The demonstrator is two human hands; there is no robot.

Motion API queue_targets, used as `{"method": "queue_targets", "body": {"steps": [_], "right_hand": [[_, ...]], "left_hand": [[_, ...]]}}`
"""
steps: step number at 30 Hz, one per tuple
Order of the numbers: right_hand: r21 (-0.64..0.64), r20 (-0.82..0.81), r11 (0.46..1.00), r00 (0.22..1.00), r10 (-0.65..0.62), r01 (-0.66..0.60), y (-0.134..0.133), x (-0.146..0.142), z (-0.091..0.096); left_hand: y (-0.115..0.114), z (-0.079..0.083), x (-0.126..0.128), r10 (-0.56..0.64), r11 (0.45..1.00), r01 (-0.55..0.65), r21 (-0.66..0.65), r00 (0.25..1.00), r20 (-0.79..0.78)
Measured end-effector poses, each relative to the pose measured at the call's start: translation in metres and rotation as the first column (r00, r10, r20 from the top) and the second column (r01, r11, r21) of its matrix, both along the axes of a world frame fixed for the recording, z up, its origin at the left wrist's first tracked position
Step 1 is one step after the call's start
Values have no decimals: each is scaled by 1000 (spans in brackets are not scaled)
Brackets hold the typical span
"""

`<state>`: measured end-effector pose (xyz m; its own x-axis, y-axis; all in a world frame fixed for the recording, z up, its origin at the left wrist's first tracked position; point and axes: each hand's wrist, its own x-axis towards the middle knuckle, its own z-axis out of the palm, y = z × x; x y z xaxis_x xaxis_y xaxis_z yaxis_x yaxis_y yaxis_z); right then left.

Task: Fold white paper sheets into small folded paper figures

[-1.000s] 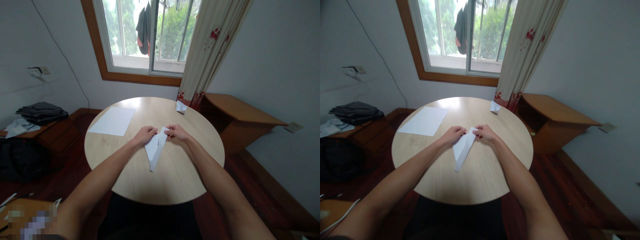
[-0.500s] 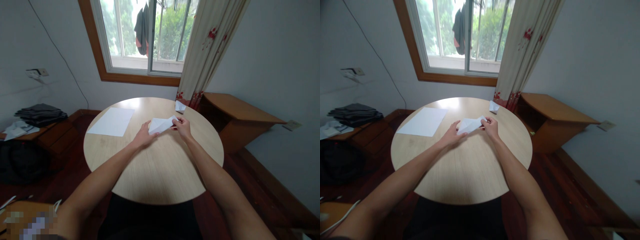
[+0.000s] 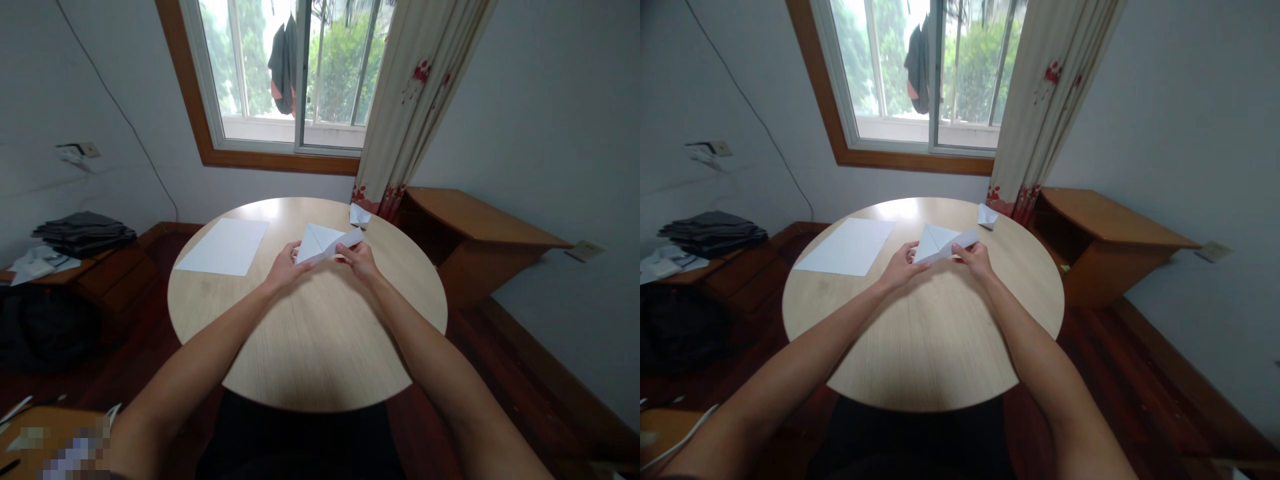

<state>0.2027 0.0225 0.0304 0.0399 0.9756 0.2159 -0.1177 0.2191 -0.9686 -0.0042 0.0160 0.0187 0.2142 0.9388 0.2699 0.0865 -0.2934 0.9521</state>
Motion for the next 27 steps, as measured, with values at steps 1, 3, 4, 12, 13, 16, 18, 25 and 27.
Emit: {"method": "queue_targets", "body": {"steps": [1,3,4,12,13,16,18,25,27], "right_hand": [[-2,-1,1000,1000,11,-11,0,0,0],[-9,1,1000,1000,14,-14,-1,0,1],[-15,2,1000,1000,10,-10,-1,0,2],[-48,-11,999,1000,-23,23,-1,0,0],[-57,-7,998,1000,-27,27,-1,0,0],[-84,-13,995,998,-60,59,1,1,-1],[-94,-33,993,996,-80,77,3,2,-2],[-74,-119,993,988,-101,92,3,5,-1],[-60,-142,993,984,-111,104,3,7,-1]], "left_hand": [[0,0,0,-10,1000,10,14,1000,8],[-1,0,1,-22,999,21,37,999,28],[-1,-1,2,-25,999,23,41,999,40],[-1,-2,5,-85,993,95,-72,986,141],[-2,-1,5,-87,991,100,-88,986,145],[-4,2,5,-85,984,109,-144,983,160],[-5,3,4,-83,978,112,-174,983,164],[-4,2,2,-169,949,217,-230,963,211],[-4,3,0,-183,940,225,-257,967,180]]}}
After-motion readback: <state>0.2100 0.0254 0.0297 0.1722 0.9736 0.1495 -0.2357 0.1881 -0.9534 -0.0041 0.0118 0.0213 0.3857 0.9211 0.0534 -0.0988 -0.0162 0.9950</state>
